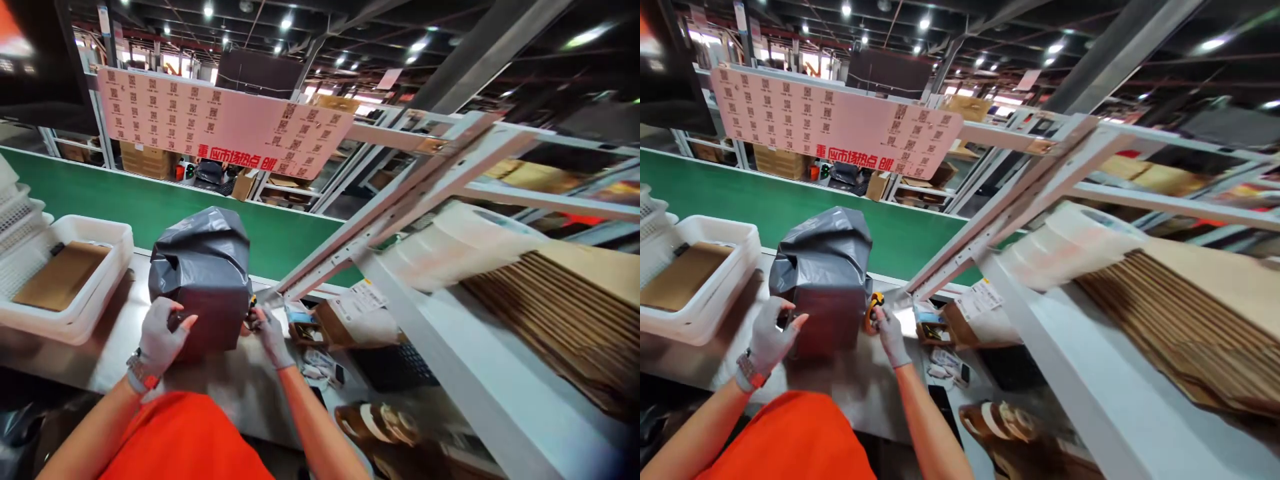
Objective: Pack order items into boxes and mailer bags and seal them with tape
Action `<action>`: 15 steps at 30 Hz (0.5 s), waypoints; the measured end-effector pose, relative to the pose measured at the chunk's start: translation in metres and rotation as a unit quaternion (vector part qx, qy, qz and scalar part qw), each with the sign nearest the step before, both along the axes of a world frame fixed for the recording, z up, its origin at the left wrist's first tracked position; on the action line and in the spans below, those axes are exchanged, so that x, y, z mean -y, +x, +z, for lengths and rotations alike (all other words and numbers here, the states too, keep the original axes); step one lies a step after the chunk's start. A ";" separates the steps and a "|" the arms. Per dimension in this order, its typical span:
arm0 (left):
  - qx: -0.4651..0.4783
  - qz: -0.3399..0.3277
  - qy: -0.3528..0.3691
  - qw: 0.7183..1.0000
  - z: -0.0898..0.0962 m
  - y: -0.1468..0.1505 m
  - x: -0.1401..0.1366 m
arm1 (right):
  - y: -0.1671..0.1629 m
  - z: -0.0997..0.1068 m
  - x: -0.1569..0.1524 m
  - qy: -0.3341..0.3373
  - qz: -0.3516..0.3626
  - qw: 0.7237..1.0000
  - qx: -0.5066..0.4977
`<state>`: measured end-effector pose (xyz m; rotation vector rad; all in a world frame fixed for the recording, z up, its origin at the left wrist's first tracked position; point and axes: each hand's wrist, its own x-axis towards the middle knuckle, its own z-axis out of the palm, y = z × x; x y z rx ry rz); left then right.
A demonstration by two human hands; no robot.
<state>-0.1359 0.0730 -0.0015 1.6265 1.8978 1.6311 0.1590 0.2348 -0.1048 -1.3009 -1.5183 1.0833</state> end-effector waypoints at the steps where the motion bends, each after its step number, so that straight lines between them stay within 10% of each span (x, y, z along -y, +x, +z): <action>1: -0.013 0.036 -0.012 0.999 -0.004 -0.012 -0.003 | 0.003 0.011 -0.006 0.034 0.015 0.999 -0.005; 7: -0.042 0.000 -0.167 0.985 -0.009 -0.036 -0.032 | 0.009 0.065 -0.009 0.228 0.166 0.940 0.193; 15: -0.153 -0.063 -0.079 0.983 -0.016 -0.024 -0.006 | 0.014 0.039 0.012 0.296 0.199 0.901 0.246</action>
